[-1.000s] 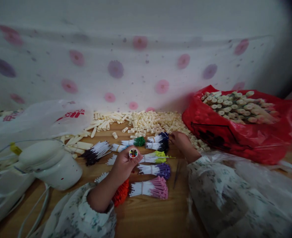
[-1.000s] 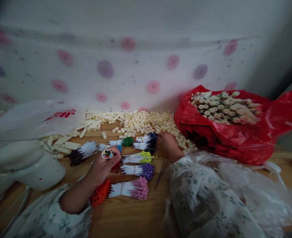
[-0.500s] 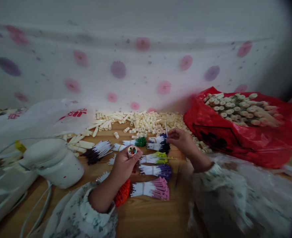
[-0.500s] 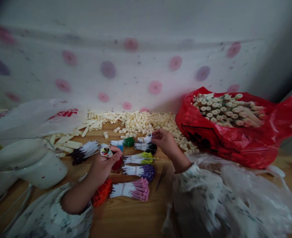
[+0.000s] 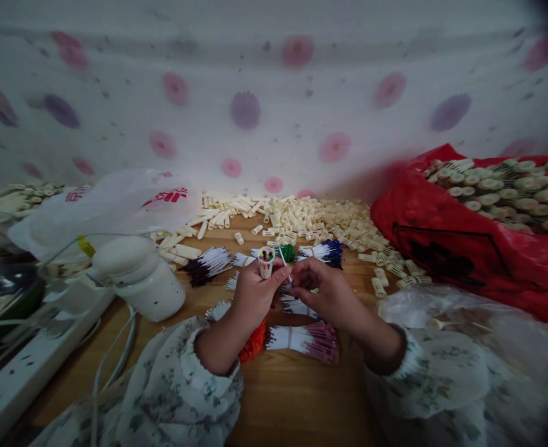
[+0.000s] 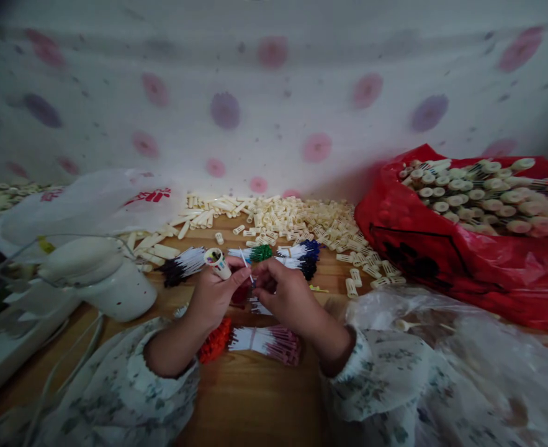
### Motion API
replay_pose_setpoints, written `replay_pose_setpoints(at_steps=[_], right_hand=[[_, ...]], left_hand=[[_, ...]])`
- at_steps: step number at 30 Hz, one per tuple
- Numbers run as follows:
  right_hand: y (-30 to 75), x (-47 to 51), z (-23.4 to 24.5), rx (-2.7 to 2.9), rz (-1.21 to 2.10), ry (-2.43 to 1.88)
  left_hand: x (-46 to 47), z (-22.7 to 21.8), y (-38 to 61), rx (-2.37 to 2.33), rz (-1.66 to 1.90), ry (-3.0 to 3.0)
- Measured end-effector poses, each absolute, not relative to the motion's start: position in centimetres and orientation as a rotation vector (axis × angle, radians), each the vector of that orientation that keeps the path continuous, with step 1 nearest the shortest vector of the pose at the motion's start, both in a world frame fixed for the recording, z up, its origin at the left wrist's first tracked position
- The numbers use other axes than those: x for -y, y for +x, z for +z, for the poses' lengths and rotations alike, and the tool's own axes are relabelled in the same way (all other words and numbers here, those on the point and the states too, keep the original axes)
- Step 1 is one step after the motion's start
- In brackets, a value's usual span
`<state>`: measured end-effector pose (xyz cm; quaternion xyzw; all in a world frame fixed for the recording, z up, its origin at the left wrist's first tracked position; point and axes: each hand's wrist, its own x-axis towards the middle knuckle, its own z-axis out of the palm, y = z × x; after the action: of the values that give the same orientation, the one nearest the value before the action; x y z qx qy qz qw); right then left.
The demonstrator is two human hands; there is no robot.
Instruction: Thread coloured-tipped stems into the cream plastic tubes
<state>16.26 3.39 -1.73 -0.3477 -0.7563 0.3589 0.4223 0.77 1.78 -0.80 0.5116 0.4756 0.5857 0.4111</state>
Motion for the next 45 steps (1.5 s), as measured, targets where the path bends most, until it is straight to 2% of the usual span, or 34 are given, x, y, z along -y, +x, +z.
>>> replay_pose_setpoints(at_steps=[7,11,23,31,36,42,45], right_hand=[[16.8,-3.2,-1.3,1.950,1.049,-0.766],[16.8,-3.1,-1.3,2.034,0.876,-0.780],[16.3,-2.2,-1.0,1.835,0.508,-0.732],[14.9,-1.5,-1.8,1.567,0.784,-0.914],[13.8,-0.9,-2.3,1.332,0.966,-0.867],[13.1,-0.3,-2.3,1.178,0.961,-0.748],[13.9,-0.4,-1.1,1.118,0.822,-0.707]], left_hand=[[-2.1,-0.8,0.5,-0.996,1.546,0.993],[-2.0,-0.6,0.6,-0.867,1.568,0.872],[-1.1,0.1,1.1,-0.681,1.453,0.821],[-1.3,-0.1,1.2,-0.673,1.576,0.808],[-1.3,-0.5,1.5,-0.676,1.623,0.819],[-0.9,-0.4,2.0,-0.624,1.582,0.845],[-1.0,-0.7,1.6,-0.760,1.528,1.047]])
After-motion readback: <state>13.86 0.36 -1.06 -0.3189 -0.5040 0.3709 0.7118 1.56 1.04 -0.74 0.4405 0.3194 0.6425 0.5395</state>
